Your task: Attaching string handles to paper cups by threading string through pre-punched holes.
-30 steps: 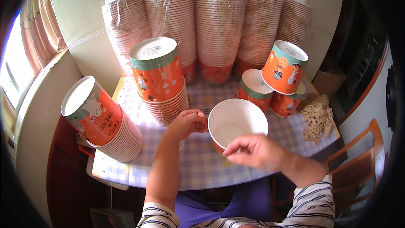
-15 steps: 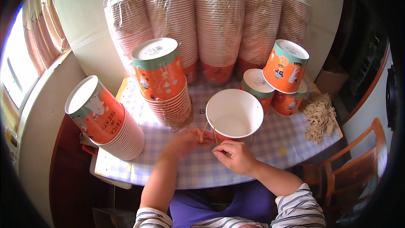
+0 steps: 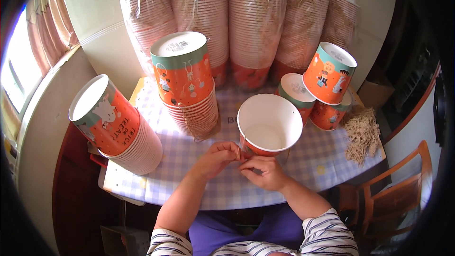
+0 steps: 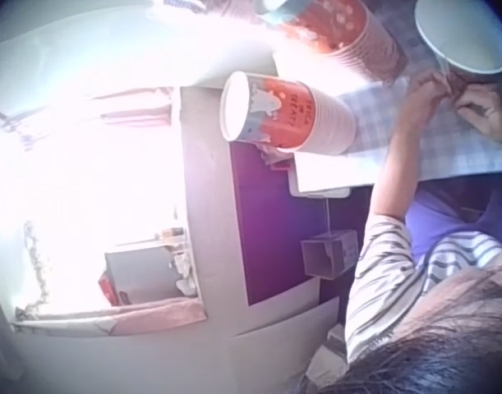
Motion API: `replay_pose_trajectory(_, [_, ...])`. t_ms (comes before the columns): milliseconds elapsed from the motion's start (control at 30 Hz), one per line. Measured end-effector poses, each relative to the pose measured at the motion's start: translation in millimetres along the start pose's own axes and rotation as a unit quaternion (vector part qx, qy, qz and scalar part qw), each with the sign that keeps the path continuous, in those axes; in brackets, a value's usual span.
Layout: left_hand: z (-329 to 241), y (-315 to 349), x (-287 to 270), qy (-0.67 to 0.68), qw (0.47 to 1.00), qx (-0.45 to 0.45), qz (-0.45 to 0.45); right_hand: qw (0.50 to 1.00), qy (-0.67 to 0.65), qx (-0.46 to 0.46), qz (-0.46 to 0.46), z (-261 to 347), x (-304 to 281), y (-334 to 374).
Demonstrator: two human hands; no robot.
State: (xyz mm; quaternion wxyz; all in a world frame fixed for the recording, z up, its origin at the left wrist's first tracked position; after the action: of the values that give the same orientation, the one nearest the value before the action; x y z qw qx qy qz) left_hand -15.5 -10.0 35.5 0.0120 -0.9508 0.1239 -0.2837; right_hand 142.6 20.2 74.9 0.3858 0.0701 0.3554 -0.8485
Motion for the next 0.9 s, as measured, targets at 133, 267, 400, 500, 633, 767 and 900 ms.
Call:
replay_pose_trajectory(133, [-6.7, 0.7, 8.7, -0.028, 0.997, -0.026, -0.060, 0.999, 0.002, 0.051, -0.003, 2.0, -16.1, 1.3])
replay_pose_trajectory(267, [-4.4, 0.4, 11.1, -0.071, 0.994, -0.042, -0.074, 0.996, -0.007, 0.058, -0.063, 4.3, -24.2, 1.7])
replay_pose_trajectory(400, [-1.2, -3.1, 21.4, -0.186, 0.980, -0.025, -0.063, 0.992, -0.007, 0.092, -0.091, -1.2, -22.8, 4.8])
replay_pose_trajectory(500, [4.5, -3.7, 26.4, -0.200, 0.977, -0.014, -0.069, 0.988, -0.029, 0.113, -0.100, -9.0, -17.1, 8.1])
replay_pose_trajectory(633, [9.5, -4.8, 27.2, -0.204, 0.976, -0.008, -0.078, 0.986, -0.022, 0.105, -0.128, -10.5, -15.0, 9.3])
replay_pose_trajectory(767, [9.1, -5.3, 28.8, -0.204, 0.976, 0.004, -0.077, 0.984, -0.013, 0.118, -0.136, -8.6, -14.8, 9.0])
replay_pose_trajectory(900, [11.1, -5.3, 27.6, -0.235, 0.969, -0.012, -0.078, 0.983, -0.028, 0.119, -0.140, -9.6, -14.5, 8.6])
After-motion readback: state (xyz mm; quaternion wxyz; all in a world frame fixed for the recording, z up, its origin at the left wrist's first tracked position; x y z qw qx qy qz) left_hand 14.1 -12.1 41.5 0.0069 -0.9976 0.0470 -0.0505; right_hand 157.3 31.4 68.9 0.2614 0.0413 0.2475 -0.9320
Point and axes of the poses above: each hand's wrist, its own y-axis away from the middle knuckle, its own x-axis out of the palm, z = x × y, the point moved 4 cm from there along -y, towards the middle knuckle, and after that the axes turned 2 degrees about -y, right-handed, at the moved point
